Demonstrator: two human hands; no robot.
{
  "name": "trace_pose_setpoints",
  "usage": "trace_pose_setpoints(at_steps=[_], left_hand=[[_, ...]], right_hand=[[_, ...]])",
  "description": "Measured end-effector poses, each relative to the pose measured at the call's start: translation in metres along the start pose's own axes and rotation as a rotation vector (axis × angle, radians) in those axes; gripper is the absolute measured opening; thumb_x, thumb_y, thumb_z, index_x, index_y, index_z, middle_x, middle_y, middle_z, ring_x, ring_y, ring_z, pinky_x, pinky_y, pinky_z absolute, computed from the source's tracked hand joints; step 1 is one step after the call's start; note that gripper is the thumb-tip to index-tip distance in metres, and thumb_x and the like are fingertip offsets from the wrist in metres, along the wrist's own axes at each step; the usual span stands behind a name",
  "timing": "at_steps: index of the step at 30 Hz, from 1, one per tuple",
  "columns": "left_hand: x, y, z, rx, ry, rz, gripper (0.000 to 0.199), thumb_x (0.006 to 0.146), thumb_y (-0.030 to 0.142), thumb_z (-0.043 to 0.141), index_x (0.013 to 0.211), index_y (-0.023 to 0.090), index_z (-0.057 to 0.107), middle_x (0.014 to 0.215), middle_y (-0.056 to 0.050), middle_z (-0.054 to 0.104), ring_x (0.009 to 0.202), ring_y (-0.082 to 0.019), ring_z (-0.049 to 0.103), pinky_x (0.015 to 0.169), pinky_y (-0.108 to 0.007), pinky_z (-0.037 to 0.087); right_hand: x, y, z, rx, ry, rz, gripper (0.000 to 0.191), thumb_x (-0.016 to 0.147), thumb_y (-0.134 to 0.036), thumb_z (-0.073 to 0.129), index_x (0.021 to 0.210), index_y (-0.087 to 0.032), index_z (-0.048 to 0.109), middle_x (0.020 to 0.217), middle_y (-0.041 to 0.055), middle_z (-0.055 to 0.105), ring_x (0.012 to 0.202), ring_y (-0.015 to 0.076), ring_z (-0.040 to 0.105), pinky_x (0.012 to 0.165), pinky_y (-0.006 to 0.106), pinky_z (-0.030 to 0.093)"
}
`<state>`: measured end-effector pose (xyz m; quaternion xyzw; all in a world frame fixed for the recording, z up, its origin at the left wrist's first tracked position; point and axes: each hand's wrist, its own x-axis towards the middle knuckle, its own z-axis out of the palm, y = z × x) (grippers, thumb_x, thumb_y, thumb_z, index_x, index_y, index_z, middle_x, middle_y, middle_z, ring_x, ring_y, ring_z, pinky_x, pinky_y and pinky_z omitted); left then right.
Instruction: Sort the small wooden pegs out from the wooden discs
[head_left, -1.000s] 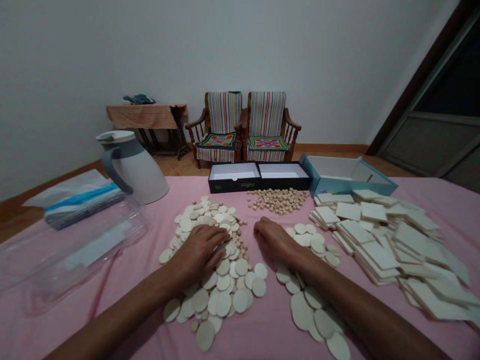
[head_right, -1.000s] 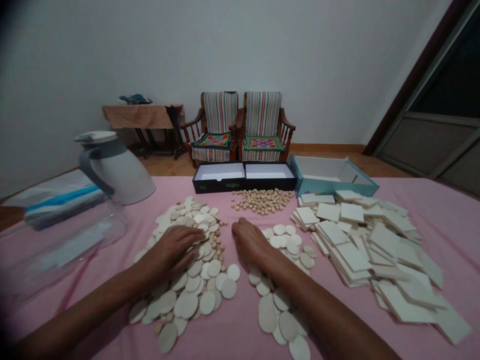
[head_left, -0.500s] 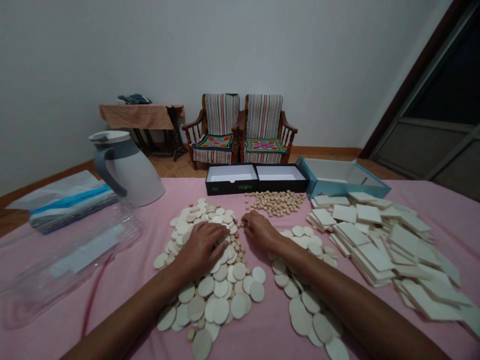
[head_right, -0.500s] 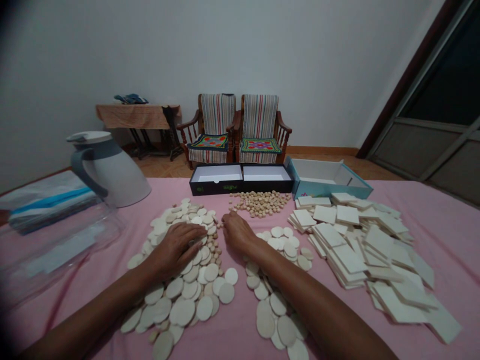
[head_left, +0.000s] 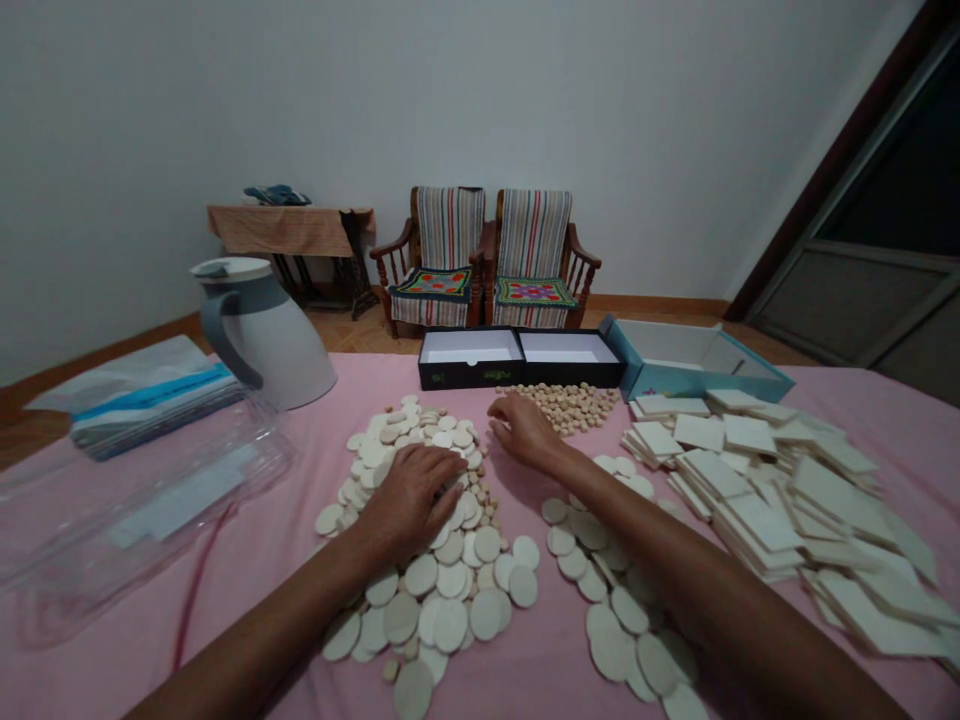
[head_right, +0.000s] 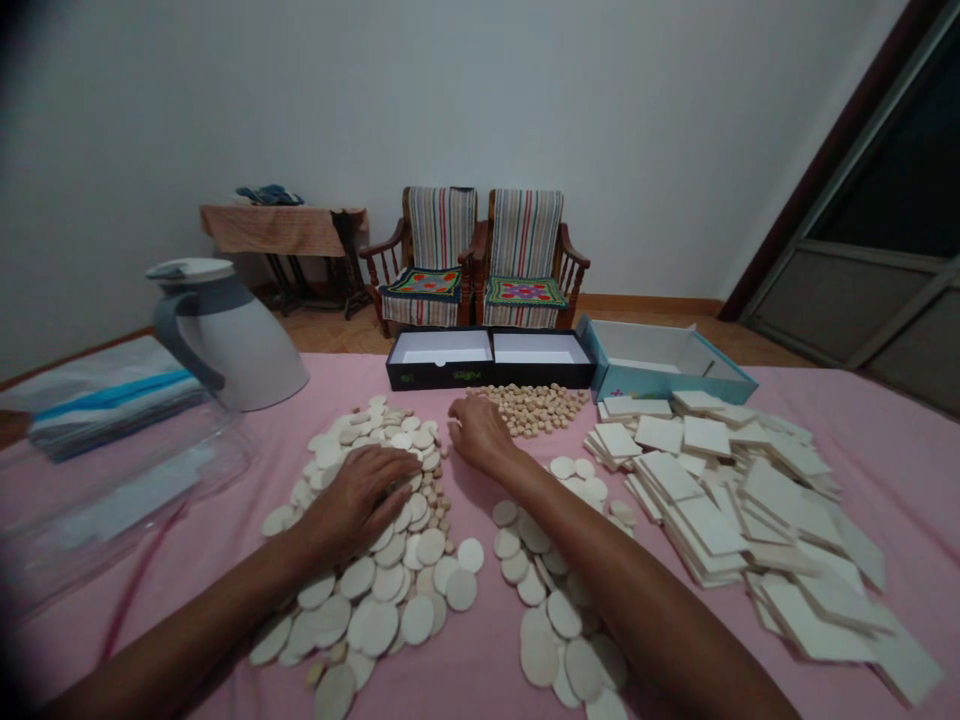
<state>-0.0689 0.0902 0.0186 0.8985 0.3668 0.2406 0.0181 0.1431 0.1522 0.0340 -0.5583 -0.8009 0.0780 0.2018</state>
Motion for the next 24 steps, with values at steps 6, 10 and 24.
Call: trace_pose_setpoints(at_steps=[6, 10, 24], left_hand=[[0.000, 0.001, 0.000, 0.004, 0.002, -0.003, 0.024, 0.091, 0.024, 0.050, 0.112, 0.020, 0.061, 0.112, -0.008, 0.067, 0.104, -0.023, 0.059, 0.096, -0.047, 0.040], [-0.001, 0.001, 0.000, 0.000, 0.006, -0.005, 0.025, 0.091, 0.024, 0.050, 0.112, 0.019, 0.061, 0.112, -0.008, 0.067, 0.104, -0.024, 0.059, 0.095, -0.046, 0.040], [0.026, -0.029, -0.023, -0.008, 0.020, -0.119, 0.029, 0.093, 0.034, 0.046, 0.109, 0.019, 0.065, 0.116, -0.010, 0.067, 0.110, -0.025, 0.059, 0.098, -0.042, 0.043]], right_hand=[[0.007, -0.012, 0.033, 0.082, -0.100, -0.006, 0.023, 0.087, -0.015, 0.050, 0.103, -0.014, 0.065, 0.100, 0.0107, 0.069, 0.092, 0.0190, 0.059, 0.079, 0.028, 0.040], [-0.003, -0.001, 0.010, 0.107, -0.033, -0.003, 0.029, 0.083, -0.008, 0.047, 0.102, -0.015, 0.067, 0.100, 0.0098, 0.070, 0.090, 0.0187, 0.061, 0.079, 0.028, 0.041], [-0.103, 0.049, -0.057, 0.300, 0.112, 0.067, 0.030, 0.091, -0.036, 0.046, 0.077, -0.020, 0.067, 0.074, 0.0036, 0.067, 0.067, 0.0168, 0.059, 0.061, 0.028, 0.042]])
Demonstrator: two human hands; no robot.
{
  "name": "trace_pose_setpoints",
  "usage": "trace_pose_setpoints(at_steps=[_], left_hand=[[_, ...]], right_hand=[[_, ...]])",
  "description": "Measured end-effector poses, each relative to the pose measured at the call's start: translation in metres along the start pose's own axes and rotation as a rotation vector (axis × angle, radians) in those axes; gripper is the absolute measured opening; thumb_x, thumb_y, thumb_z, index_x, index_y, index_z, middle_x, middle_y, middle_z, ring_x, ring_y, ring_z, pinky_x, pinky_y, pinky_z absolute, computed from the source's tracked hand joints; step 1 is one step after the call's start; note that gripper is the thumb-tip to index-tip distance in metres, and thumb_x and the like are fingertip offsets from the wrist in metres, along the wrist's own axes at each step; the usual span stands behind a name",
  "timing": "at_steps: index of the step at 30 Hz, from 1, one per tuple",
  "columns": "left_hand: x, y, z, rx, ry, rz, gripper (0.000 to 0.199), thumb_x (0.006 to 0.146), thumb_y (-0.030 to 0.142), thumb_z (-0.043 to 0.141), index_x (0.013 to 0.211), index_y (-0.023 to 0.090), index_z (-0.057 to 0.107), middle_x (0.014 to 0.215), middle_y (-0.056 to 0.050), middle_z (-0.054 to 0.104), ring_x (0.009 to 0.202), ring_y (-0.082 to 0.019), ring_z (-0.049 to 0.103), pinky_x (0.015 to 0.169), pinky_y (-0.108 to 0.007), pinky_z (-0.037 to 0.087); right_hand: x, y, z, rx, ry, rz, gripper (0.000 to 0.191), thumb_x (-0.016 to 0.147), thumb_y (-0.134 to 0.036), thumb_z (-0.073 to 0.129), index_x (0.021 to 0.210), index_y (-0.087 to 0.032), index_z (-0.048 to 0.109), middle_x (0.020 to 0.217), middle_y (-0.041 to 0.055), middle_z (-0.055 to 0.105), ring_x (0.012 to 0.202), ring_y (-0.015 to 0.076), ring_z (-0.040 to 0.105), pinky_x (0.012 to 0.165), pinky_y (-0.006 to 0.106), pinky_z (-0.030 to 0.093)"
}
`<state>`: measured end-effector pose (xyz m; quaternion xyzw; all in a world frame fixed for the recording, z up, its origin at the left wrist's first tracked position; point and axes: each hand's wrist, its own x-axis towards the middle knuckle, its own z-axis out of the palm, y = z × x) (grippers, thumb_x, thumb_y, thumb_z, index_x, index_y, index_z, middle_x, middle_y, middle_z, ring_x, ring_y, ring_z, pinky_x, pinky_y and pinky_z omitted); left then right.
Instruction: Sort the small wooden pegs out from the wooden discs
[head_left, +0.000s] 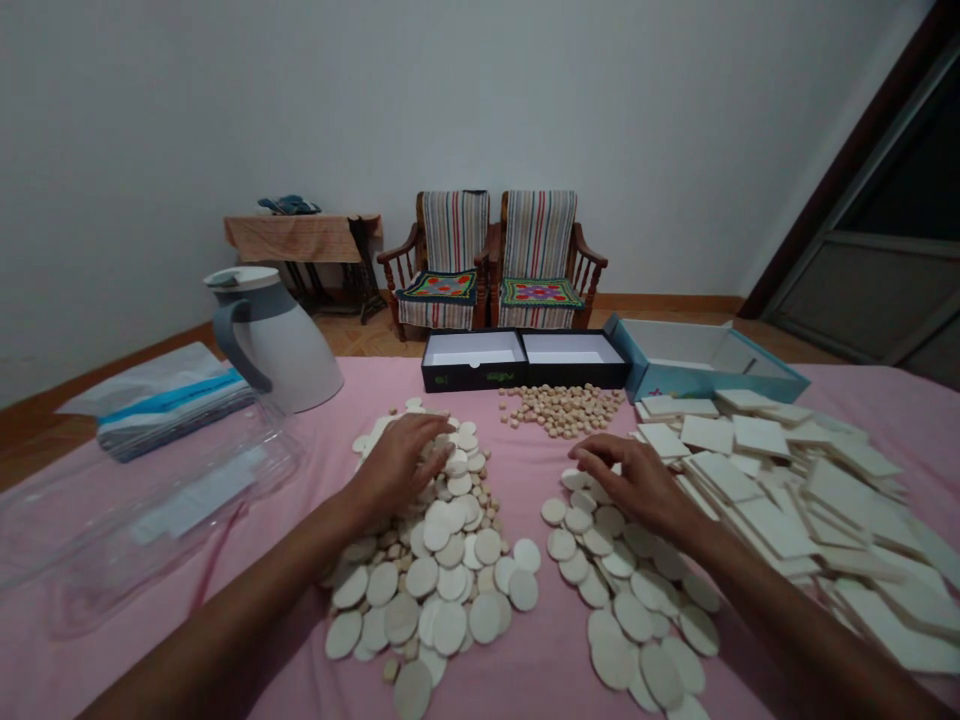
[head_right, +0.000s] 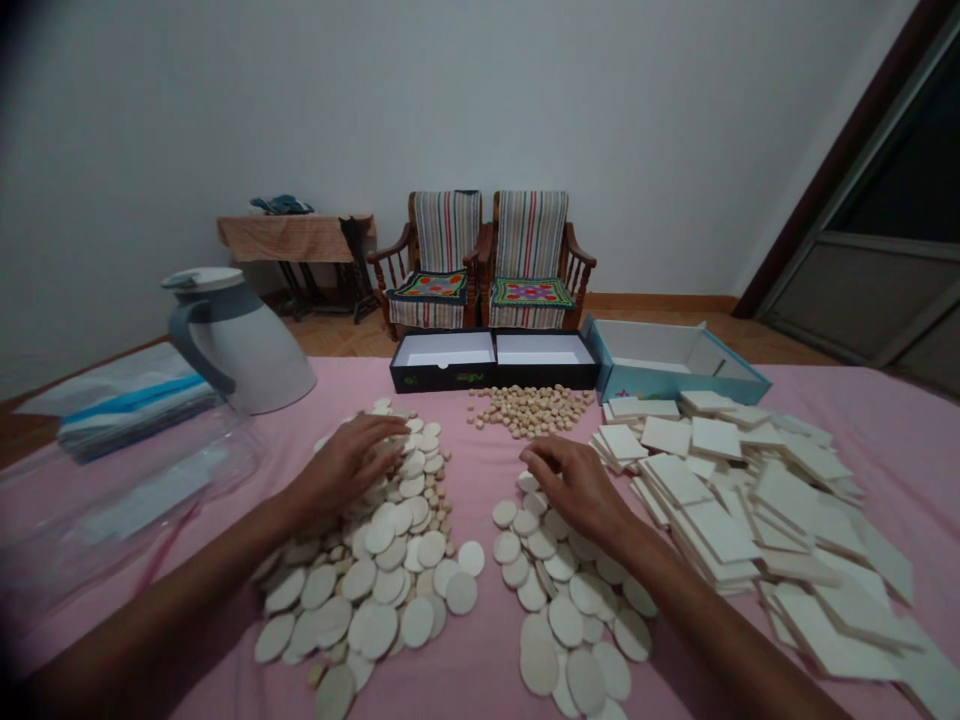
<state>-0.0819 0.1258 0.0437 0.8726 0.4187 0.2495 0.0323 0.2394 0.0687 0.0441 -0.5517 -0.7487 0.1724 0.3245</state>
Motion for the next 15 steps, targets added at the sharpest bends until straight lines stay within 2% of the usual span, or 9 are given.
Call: trace_pose_setpoints(at_steps=[3, 8, 11, 15], left_hand=[[0.029, -0.036, -0.001, 0.050, -0.119, -0.217, 0.033, 0.089, 0.034, 0.046, 0.110, 0.018, 0.066, 0.117, -0.011, 0.067, 0.111, -0.025, 0.058, 0.098, -0.039, 0.043], [0.066, -0.089, 0.010, 0.098, -0.167, -0.352, 0.032, 0.084, 0.043, 0.051, 0.098, 0.021, 0.071, 0.101, -0.009, 0.072, 0.102, -0.026, 0.062, 0.089, -0.035, 0.046], [0.072, -0.104, 0.018, 0.099, -0.204, -0.378, 0.033, 0.082, 0.046, 0.052, 0.092, 0.022, 0.071, 0.093, -0.008, 0.072, 0.094, -0.025, 0.063, 0.084, -0.033, 0.046], [0.071, -0.107, 0.026, 0.083, -0.254, -0.346, 0.039, 0.083, 0.049, 0.049, 0.086, 0.018, 0.072, 0.087, -0.011, 0.068, 0.086, -0.024, 0.063, 0.080, -0.031, 0.046]], right_hand=[[-0.004, 0.001, 0.004, 0.021, 0.039, -0.010, 0.030, 0.092, -0.036, 0.045, 0.075, -0.020, 0.064, 0.073, 0.0035, 0.067, 0.067, 0.0166, 0.059, 0.061, 0.028, 0.043], [-0.009, 0.007, 0.012, 0.024, -0.001, -0.051, 0.028, 0.092, -0.033, 0.045, 0.079, -0.020, 0.066, 0.076, 0.0046, 0.068, 0.068, 0.0168, 0.059, 0.063, 0.029, 0.044], [-0.012, 0.012, 0.017, 0.032, -0.042, -0.058, 0.026, 0.092, -0.032, 0.045, 0.079, -0.020, 0.065, 0.079, 0.0050, 0.069, 0.072, 0.0177, 0.061, 0.067, 0.030, 0.045], [-0.013, 0.012, 0.021, 0.023, -0.049, -0.061, 0.025, 0.092, -0.030, 0.045, 0.078, -0.020, 0.063, 0.079, 0.0047, 0.068, 0.075, 0.0183, 0.061, 0.068, 0.029, 0.044]])
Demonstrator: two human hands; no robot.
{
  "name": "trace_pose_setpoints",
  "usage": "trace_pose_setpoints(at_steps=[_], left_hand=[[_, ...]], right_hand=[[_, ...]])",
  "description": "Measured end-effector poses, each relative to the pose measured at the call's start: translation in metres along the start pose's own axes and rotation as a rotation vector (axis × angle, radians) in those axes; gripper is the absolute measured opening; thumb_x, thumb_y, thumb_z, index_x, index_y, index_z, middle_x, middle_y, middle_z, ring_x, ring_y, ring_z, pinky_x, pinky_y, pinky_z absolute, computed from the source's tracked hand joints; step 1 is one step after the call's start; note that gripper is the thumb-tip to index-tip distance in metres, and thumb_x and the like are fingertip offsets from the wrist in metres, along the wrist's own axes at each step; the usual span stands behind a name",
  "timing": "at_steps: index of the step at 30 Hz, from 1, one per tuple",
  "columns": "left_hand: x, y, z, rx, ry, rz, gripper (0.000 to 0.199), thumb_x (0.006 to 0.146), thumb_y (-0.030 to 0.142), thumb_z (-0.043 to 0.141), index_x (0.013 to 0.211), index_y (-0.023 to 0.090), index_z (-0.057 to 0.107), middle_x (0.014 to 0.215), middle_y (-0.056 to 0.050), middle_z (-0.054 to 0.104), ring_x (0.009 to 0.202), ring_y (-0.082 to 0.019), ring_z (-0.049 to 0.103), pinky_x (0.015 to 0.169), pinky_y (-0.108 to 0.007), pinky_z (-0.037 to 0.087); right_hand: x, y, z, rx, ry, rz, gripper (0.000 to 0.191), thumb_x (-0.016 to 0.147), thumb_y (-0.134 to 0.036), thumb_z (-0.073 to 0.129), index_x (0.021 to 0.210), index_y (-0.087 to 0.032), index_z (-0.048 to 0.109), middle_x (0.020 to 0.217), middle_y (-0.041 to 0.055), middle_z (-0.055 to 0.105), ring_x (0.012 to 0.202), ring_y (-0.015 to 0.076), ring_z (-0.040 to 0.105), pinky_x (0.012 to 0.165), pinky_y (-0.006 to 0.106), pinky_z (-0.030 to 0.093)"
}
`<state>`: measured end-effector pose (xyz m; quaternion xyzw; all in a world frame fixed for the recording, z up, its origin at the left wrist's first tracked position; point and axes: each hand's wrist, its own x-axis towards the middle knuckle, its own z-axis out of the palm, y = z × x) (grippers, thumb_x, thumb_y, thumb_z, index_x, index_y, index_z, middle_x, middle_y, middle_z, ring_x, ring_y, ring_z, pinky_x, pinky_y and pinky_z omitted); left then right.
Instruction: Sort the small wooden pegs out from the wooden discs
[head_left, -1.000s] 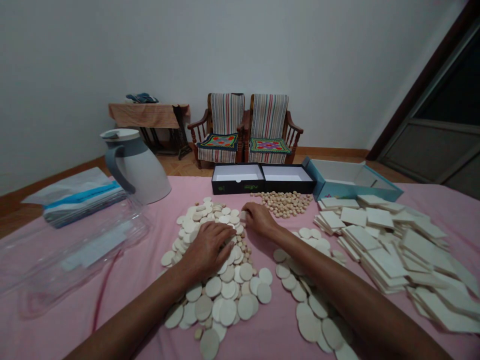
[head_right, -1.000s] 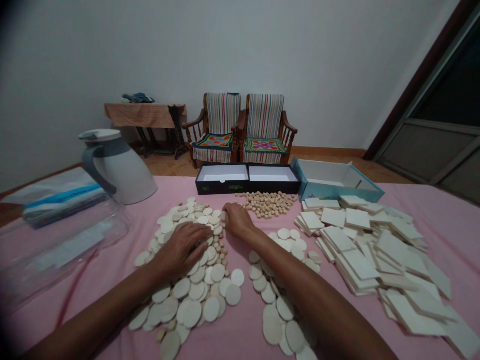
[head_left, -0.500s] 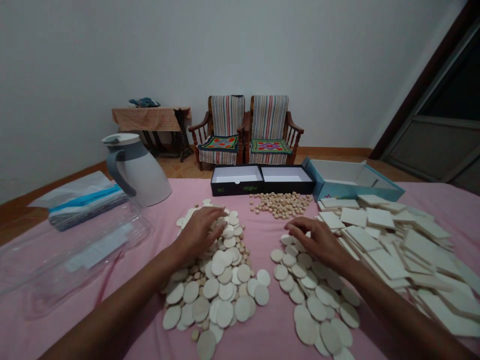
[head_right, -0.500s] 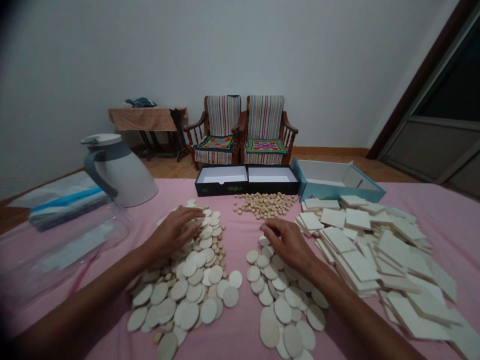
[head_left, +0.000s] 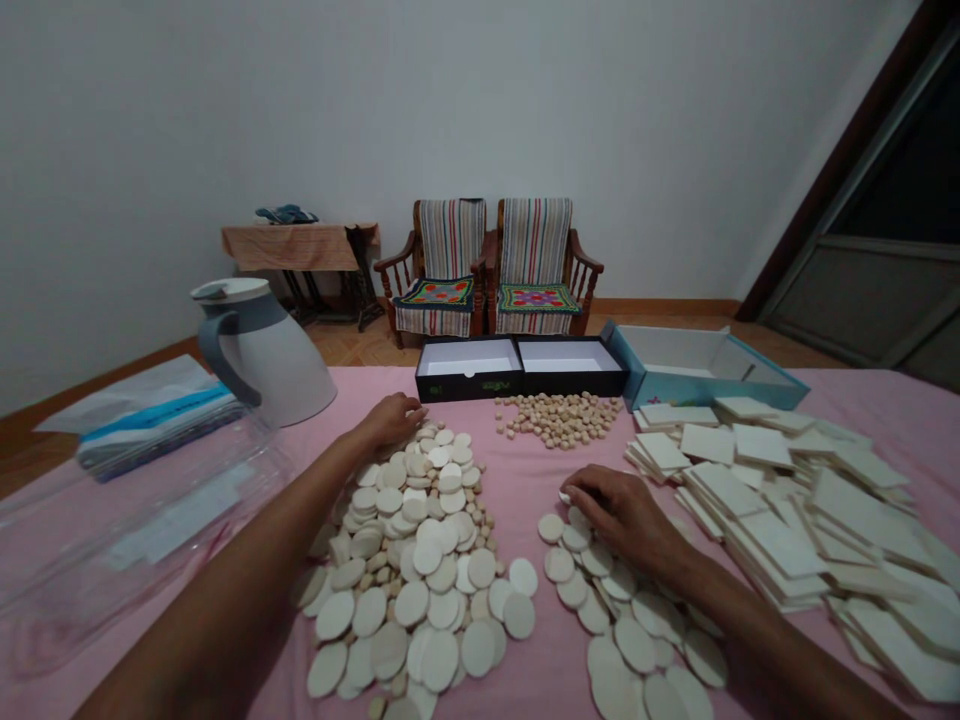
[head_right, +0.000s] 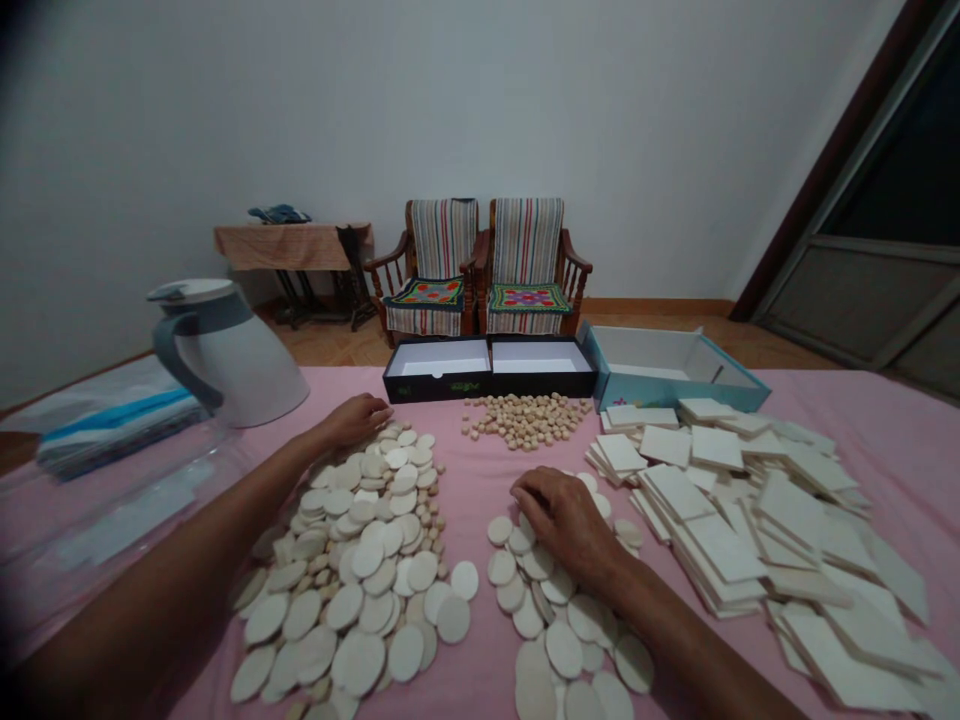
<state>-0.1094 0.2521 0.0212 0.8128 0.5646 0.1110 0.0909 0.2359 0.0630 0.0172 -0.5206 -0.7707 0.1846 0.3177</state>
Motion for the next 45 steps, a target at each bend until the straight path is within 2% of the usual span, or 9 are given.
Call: trace_pose_setpoints(at_steps=[7, 16, 21, 26, 31, 35, 38, 41, 45], left_hand=[[-0.007, 0.013, 0.001, -0.046, -0.046, 0.064, 0.045, 0.081, 0.057, 0.048, 0.073, 0.017, 0.066, 0.078, -0.008, 0.063, 0.073, -0.021, 0.060, 0.068, -0.029, 0.045], [-0.021, 0.024, 0.000, -0.195, -0.135, 0.176, 0.020, 0.073, 0.035, 0.050, 0.078, 0.018, 0.059, 0.074, -0.001, 0.062, 0.067, -0.016, 0.055, 0.060, -0.024, 0.042], [-0.039, 0.042, -0.013, -0.242, -0.196, 0.259, 0.024, 0.077, 0.036, 0.051, 0.085, 0.017, 0.063, 0.083, -0.002, 0.064, 0.073, -0.015, 0.056, 0.066, -0.023, 0.042], [-0.050, 0.053, -0.033, -0.275, -0.319, 0.313, 0.037, 0.086, 0.047, 0.049, 0.081, 0.015, 0.067, 0.071, 0.000, 0.063, 0.066, -0.014, 0.055, 0.059, -0.020, 0.041], [-0.026, 0.069, -0.030, -0.267, -0.225, 0.293, 0.041, 0.092, 0.043, 0.042, 0.089, 0.012, 0.070, 0.078, -0.004, 0.070, 0.073, -0.016, 0.062, 0.065, -0.021, 0.045], [0.009, 0.090, -0.005, -0.211, -0.146, 0.304, 0.023, 0.084, 0.024, 0.051, 0.088, 0.015, 0.072, 0.101, -0.007, 0.071, 0.094, -0.019, 0.063, 0.081, -0.024, 0.047], [0.027, 0.103, 0.014, -0.176, -0.135, 0.317, 0.018, 0.077, 0.015, 0.056, 0.081, 0.016, 0.073, 0.099, -0.007, 0.072, 0.101, -0.021, 0.063, 0.089, -0.026, 0.045], [0.028, 0.108, 0.020, -0.168, -0.144, 0.312, 0.021, 0.078, 0.013, 0.053, 0.080, 0.015, 0.074, 0.090, -0.007, 0.073, 0.089, -0.021, 0.066, 0.082, -0.027, 0.048], [0.010, 0.116, 0.005, -0.222, -0.176, 0.362, 0.025, 0.083, 0.015, 0.050, 0.092, 0.014, 0.073, 0.094, -0.007, 0.074, 0.086, -0.018, 0.067, 0.077, -0.024, 0.049]], right_hand=[[-0.001, -0.007, 0.003, -0.011, -0.045, -0.011, 0.022, 0.092, -0.027, 0.045, 0.083, -0.020, 0.064, 0.082, 0.0047, 0.068, 0.078, 0.0183, 0.061, 0.071, 0.030, 0.043], [-0.002, -0.005, 0.009, -0.019, -0.058, -0.026, 0.020, 0.091, -0.024, 0.047, 0.084, -0.018, 0.065, 0.083, 0.0049, 0.069, 0.078, 0.0181, 0.061, 0.071, 0.030, 0.042], [-0.002, -0.006, 0.010, -0.035, -0.064, -0.041, 0.022, 0.090, -0.023, 0.046, 0.084, -0.017, 0.066, 0.083, 0.0058, 0.069, 0.079, 0.0189, 0.061, 0.071, 0.030, 0.042], [-0.002, -0.005, 0.012, -0.033, -0.056, -0.059, 0.022, 0.090, -0.022, 0.046, 0.084, -0.017, 0.066, 0.083, 0.0057, 0.069, 0.080, 0.0189, 0.061, 0.071, 0.030, 0.043], [-0.002, -0.003, 0.012, 0.019, 0.002, -0.079, 0.021, 0.090, -0.022, 0.047, 0.085, -0.018, 0.066, 0.084, 0.0049, 0.069, 0.080, 0.0182, 0.062, 0.073, 0.030, 0.044], [-0.002, 0.000, 0.008, 0.055, 0.124, -0.055, 0.019, 0.090, -0.023, 0.048, 0.086, -0.018, 0.067, 0.084, 0.0055, 0.069, 0.079, 0.0180, 0.062, 0.071, 0.029, 0.045], [-0.002, 0.004, 0.005, 0.077, 0.181, -0.041, 0.019, 0.090, -0.022, 0.050, 0.085, -0.018, 0.067, 0.082, 0.0050, 0.069, 0.076, 0.0173, 0.062, 0.069, 0.028, 0.046], [-0.001, 0.008, 0.002, 0.083, 0.229, -0.042, 0.018, 0.089, -0.022, 0.050, 0.084, -0.018, 0.067, 0.081, 0.0047, 0.069, 0.074, 0.0167, 0.062, 0.066, 0.027, 0.046], [0.003, 0.013, -0.002, 0.062, 0.344, -0.025, 0.017, 0.088, -0.024, 0.052, 0.082, -0.019, 0.067, 0.081, 0.0055, 0.071, 0.073, 0.0172, 0.063, 0.066, 0.028, 0.047]])
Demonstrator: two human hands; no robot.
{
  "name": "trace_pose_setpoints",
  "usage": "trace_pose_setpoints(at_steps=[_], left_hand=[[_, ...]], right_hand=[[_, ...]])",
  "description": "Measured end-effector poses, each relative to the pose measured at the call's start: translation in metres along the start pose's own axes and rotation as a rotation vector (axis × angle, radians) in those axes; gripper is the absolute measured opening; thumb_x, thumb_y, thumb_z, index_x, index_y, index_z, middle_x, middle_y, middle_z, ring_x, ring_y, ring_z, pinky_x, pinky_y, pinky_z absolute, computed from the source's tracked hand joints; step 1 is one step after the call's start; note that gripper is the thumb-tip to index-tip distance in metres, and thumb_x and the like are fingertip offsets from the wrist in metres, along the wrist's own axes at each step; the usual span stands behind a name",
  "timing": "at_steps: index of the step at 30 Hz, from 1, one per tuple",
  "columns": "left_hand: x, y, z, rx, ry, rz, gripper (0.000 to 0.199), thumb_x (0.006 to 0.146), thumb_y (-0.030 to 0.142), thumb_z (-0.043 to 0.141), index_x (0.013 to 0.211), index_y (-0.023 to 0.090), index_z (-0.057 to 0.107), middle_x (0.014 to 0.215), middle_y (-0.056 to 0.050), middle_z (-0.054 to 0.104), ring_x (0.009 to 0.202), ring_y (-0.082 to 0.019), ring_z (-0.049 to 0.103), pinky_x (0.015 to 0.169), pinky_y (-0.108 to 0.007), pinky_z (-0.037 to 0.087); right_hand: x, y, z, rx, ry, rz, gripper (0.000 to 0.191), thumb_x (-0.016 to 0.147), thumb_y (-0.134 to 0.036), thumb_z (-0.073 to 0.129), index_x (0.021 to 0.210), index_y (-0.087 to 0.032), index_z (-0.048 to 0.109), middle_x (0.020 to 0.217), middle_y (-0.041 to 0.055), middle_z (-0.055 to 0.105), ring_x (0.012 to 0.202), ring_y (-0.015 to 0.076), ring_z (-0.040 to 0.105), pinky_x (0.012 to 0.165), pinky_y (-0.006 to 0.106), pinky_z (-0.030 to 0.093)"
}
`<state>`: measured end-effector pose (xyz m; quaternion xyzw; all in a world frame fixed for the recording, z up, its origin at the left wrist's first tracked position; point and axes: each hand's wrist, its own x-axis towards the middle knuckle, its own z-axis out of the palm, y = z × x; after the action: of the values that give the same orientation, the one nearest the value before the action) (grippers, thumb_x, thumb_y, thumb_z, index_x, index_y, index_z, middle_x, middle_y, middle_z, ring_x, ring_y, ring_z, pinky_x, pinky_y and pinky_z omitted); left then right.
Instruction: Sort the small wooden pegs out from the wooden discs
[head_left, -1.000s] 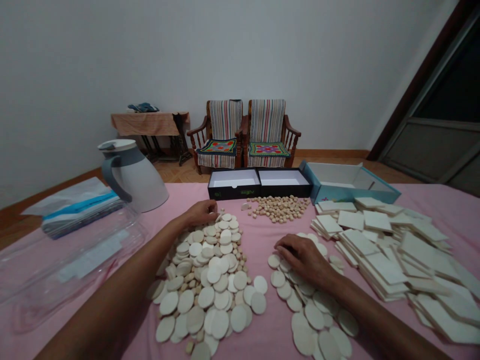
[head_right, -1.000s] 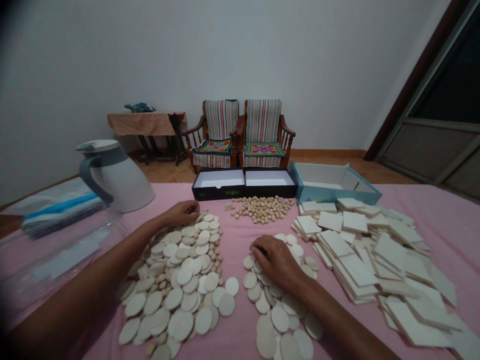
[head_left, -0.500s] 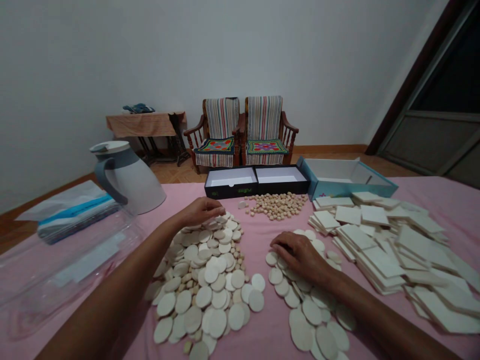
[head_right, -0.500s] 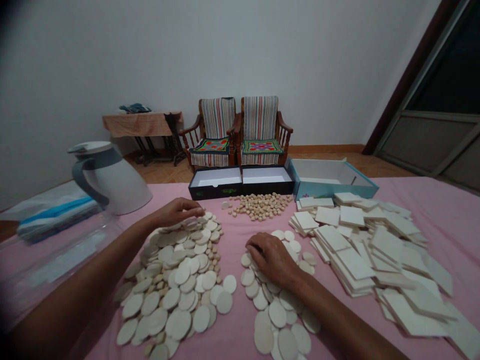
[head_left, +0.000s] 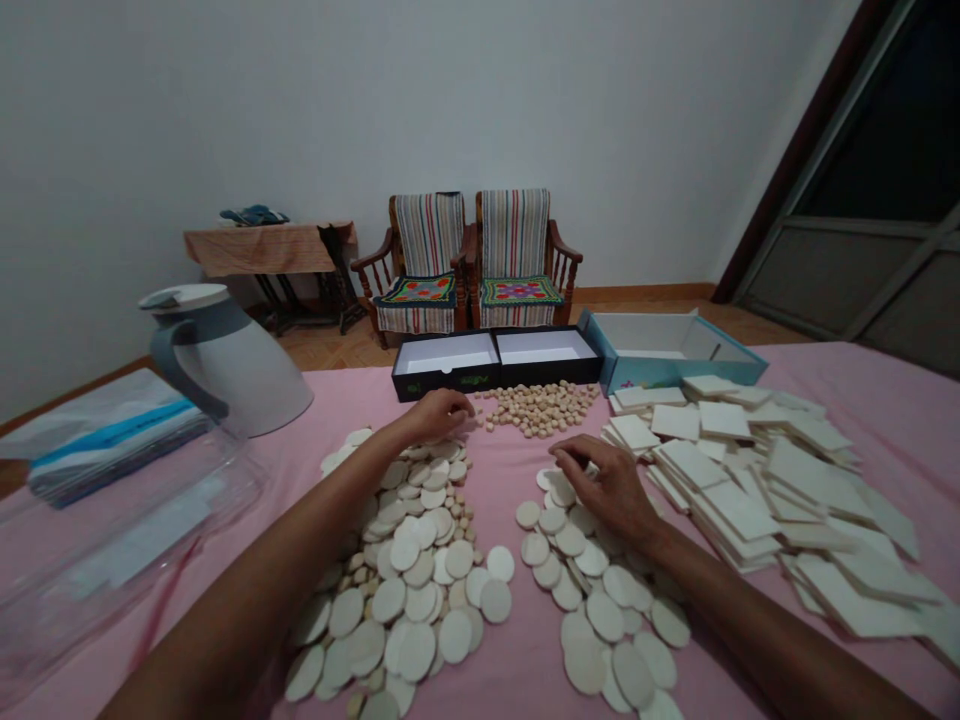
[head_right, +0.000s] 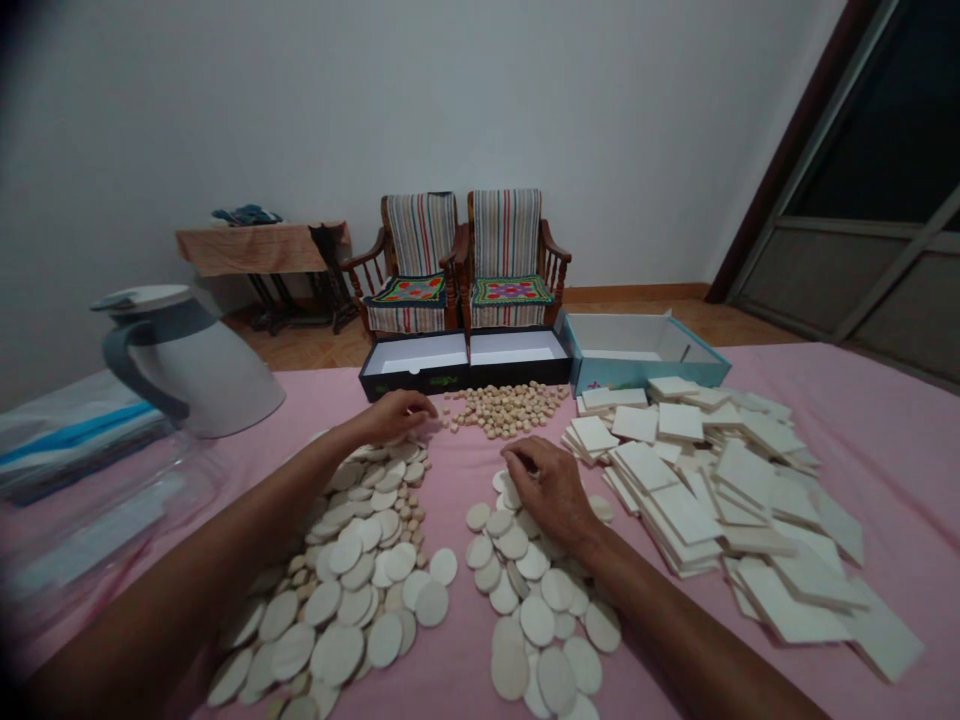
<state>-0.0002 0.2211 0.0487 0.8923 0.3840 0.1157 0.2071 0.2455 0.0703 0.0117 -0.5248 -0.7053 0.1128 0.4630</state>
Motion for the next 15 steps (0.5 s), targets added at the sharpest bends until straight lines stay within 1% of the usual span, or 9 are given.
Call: trace_pose_setpoints(at_steps=[2, 4, 5, 7, 11, 13, 15], left_hand=[[-0.010, 0.015, -0.007, -0.052, -0.065, 0.076, 0.026, 0.086, 0.018, 0.052, 0.103, 0.017, 0.071, 0.102, -0.004, 0.073, 0.091, -0.015, 0.066, 0.078, -0.021, 0.049], [-0.019, 0.029, -0.010, -0.084, -0.142, 0.171, 0.031, 0.090, 0.019, 0.049, 0.117, 0.019, 0.065, 0.114, -0.005, 0.069, 0.098, -0.014, 0.065, 0.080, -0.019, 0.048], [-0.022, 0.034, -0.010, -0.043, -0.147, 0.172, 0.032, 0.091, 0.018, 0.046, 0.117, 0.018, 0.064, 0.116, -0.005, 0.068, 0.099, -0.013, 0.065, 0.079, -0.018, 0.048], [-0.027, 0.040, -0.007, 0.057, -0.149, 0.147, 0.030, 0.089, 0.015, 0.048, 0.112, 0.016, 0.066, 0.112, -0.007, 0.070, 0.094, -0.013, 0.065, 0.076, -0.018, 0.048], [-0.034, 0.042, 0.006, 0.208, -0.166, 0.093, 0.015, 0.076, 0.014, 0.062, 0.085, 0.017, 0.074, 0.084, -0.006, 0.072, 0.081, -0.018, 0.065, 0.070, -0.023, 0.046], [-0.037, 0.043, 0.012, 0.274, -0.169, 0.069, 0.012, 0.073, 0.013, 0.062, 0.073, 0.018, 0.072, 0.076, -0.006, 0.071, 0.080, -0.021, 0.064, 0.069, -0.025, 0.046], [-0.041, 0.045, 0.019, 0.335, -0.150, 0.034, 0.013, 0.074, 0.013, 0.059, 0.069, 0.018, 0.070, 0.073, -0.008, 0.070, 0.082, -0.023, 0.063, 0.069, -0.028, 0.046]], right_hand=[[0.002, 0.002, -0.002, -0.008, 0.046, 0.019, 0.017, 0.087, -0.025, 0.052, 0.081, -0.019, 0.067, 0.081, 0.0056, 0.071, 0.072, 0.0173, 0.063, 0.064, 0.027, 0.048], [0.003, 0.005, -0.003, -0.012, 0.066, 0.035, 0.018, 0.086, -0.026, 0.053, 0.080, -0.019, 0.067, 0.078, 0.0051, 0.071, 0.069, 0.0170, 0.063, 0.062, 0.027, 0.047], [0.003, 0.006, -0.003, -0.014, 0.068, 0.039, 0.018, 0.086, -0.026, 0.053, 0.079, -0.019, 0.068, 0.077, 0.0048, 0.070, 0.068, 0.0167, 0.062, 0.061, 0.026, 0.047], [0.003, 0.009, -0.003, -0.021, 0.065, 0.042, 0.018, 0.086, -0.025, 0.053, 0.079, -0.018, 0.068, 0.076, 0.0044, 0.070, 0.066, 0.0161, 0.061, 0.060, 0.026, 0.046], [0.001, 0.015, 0.000, -0.047, 0.045, 0.046, 0.020, 0.087, -0.026, 0.052, 0.079, -0.017, 0.068, 0.074, 0.0042, 0.068, 0.065, 0.0159, 0.060, 0.060, 0.026, 0.045], [-0.001, 0.017, 0.001, -0.050, 0.028, 0.050, 0.021, 0.088, -0.026, 0.052, 0.079, -0.017, 0.069, 0.075, 0.0042, 0.069, 0.065, 0.0159, 0.060, 0.060, 0.026, 0.044], [-0.002, 0.018, 0.002, -0.042, 0.013, 0.051, 0.022, 0.088, -0.026, 0.051, 0.080, -0.018, 0.069, 0.077, 0.0045, 0.070, 0.066, 0.0160, 0.060, 0.059, 0.026, 0.044]])
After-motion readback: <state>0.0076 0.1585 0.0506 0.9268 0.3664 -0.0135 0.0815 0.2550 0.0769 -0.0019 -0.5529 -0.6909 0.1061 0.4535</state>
